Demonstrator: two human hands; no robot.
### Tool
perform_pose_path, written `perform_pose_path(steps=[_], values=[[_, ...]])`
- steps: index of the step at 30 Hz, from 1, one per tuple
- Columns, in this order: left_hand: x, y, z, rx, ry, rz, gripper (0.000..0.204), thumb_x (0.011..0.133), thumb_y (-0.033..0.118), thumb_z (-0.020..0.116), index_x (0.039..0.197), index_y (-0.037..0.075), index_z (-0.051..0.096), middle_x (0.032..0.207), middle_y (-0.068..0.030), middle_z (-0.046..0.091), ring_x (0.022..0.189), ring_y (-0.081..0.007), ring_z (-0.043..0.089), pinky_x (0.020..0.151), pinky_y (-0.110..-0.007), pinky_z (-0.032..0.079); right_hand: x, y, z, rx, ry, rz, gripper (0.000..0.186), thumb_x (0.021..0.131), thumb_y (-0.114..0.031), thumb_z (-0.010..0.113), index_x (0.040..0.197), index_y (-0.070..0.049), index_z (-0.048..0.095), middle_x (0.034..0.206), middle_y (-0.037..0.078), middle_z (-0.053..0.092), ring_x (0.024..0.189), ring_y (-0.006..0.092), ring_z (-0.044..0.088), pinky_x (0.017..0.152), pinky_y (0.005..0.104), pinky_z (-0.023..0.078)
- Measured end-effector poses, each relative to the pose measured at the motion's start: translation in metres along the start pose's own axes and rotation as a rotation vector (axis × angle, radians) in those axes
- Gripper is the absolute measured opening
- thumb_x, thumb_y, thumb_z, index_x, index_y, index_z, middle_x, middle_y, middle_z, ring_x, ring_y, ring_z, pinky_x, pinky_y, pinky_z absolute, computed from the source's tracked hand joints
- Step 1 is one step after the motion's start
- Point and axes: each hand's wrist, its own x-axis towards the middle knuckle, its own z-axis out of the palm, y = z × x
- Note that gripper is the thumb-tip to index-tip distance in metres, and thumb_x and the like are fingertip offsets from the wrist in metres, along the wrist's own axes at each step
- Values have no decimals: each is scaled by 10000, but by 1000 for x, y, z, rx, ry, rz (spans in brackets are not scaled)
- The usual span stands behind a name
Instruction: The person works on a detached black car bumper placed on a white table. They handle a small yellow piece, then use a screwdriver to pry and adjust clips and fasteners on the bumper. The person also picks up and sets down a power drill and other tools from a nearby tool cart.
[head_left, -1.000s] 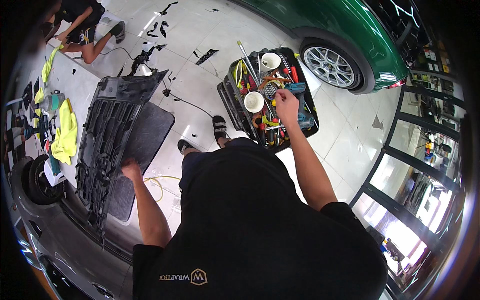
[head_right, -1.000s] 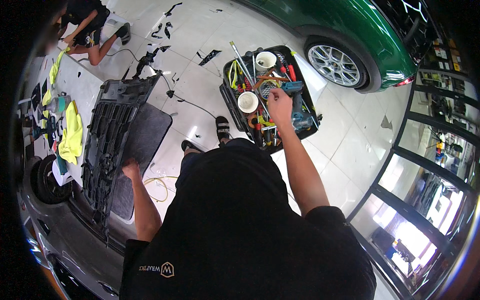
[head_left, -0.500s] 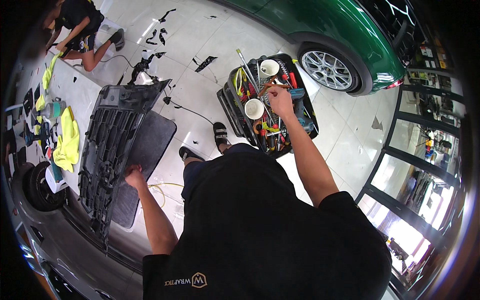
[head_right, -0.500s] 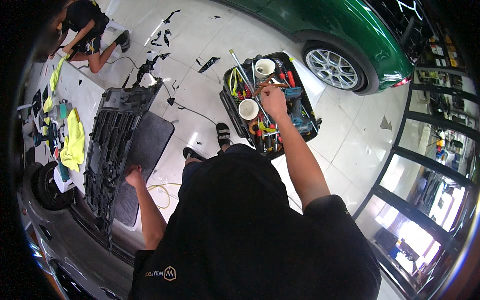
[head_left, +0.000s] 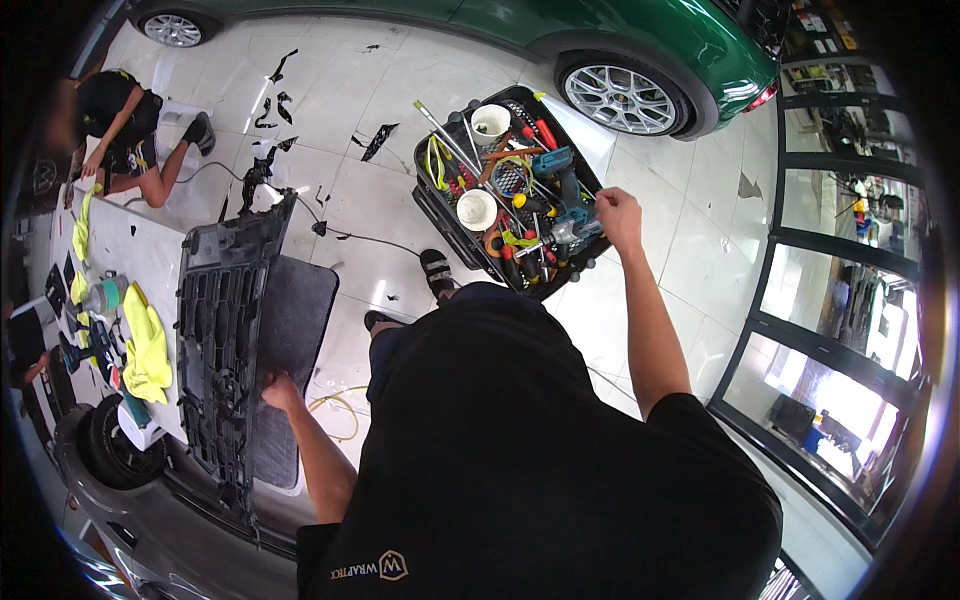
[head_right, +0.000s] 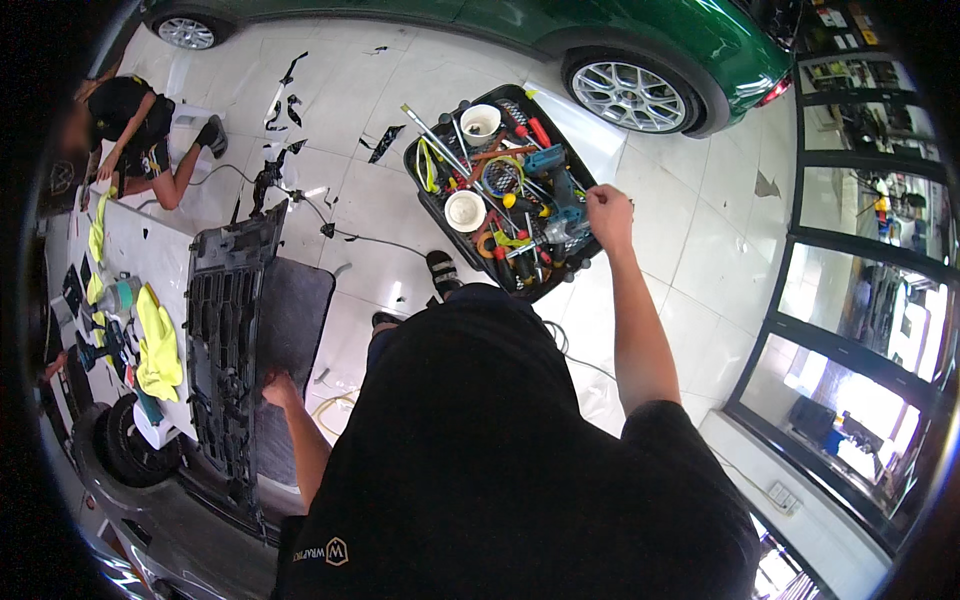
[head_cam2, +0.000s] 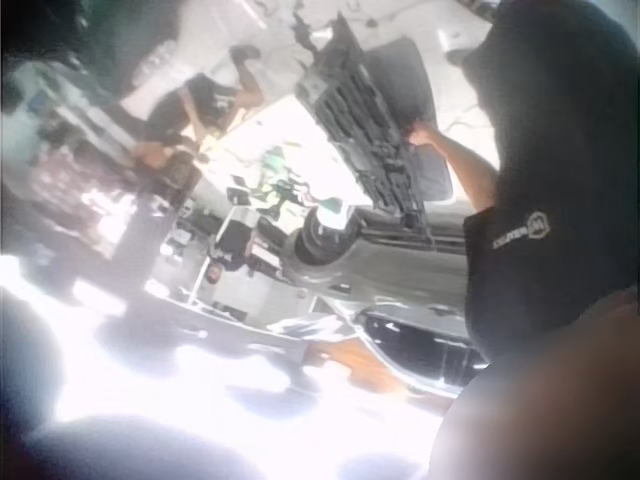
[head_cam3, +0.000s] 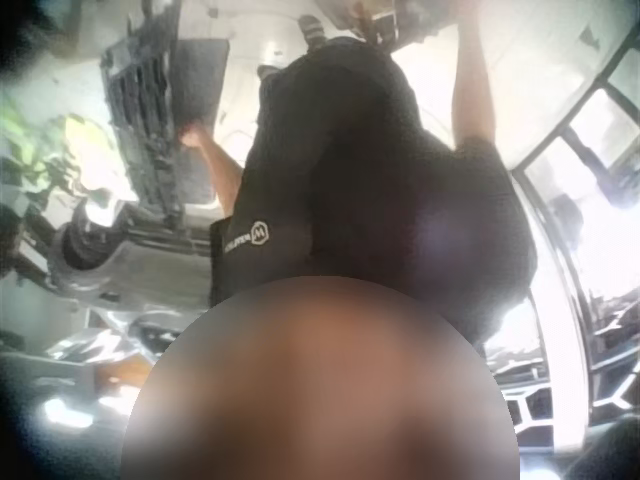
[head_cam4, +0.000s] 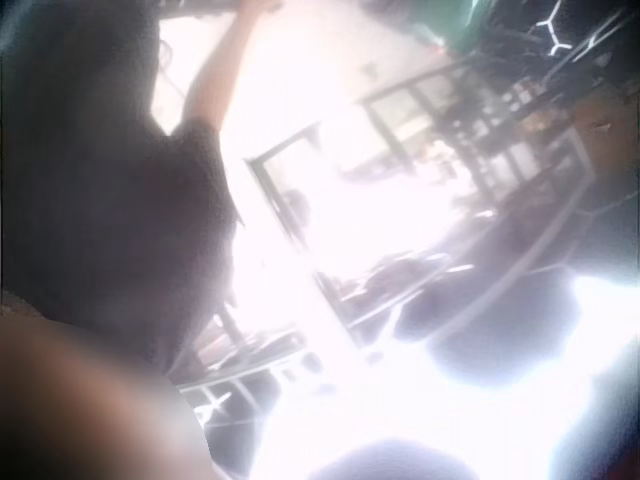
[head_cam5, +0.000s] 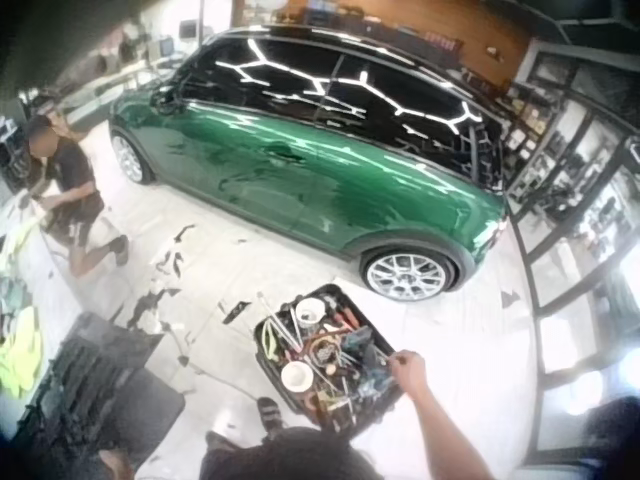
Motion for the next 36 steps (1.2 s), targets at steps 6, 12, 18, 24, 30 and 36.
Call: perform_pose_path(steps=[6,12,18,24,30,36], values=[[9,2,3,-129,-45,56,198,817,121,722,942,0,816,839,-148,784,719,-233,716,648,-404,554,-45,35,28,73,-89,97,215,908,-168,696,1011,10,757,867,179,761,780,261,738,750,379,571],[12,-4,0,22,4,242,162,760,170,790,859,42,796,888,-140,792,796,-322,753,705,-431,565,-57,37,37,104,-158,0,194,950,-148,661,1026,10,744,814,112,739,686,169,699,623,318,548],[-19,27,-16,28,22,133,132,833,125,733,910,60,818,868,-229,764,845,-408,764,736,-451,586,-38,14,34,5,-224,-111,171,945,-91,656,1035,33,732,780,104,729,647,154,681,590,318,536],[-36,43,-19,49,-50,22,152,870,157,763,980,68,817,893,-231,764,905,-404,763,788,-461,585,-13,-39,39,-27,-279,-190,179,952,-91,662,1058,38,723,787,111,721,641,175,674,612,344,536],[-35,49,-26,137,-157,13,199,897,196,738,1047,87,809,951,-237,762,952,-426,748,821,-485,578,-4,-69,63,-115,-347,-366,181,953,-68,639,1051,55,729,803,90,717,682,146,676,611,306,568],[-24,29,-16,-26,-173,-2,167,871,177,780,965,38,785,911,-236,761,897,-406,756,798,-450,577,-17,-70,87,-371,-427,-359,202,949,-69,635,1075,49,741,832,119,751,679,164,710,606,309,583]])
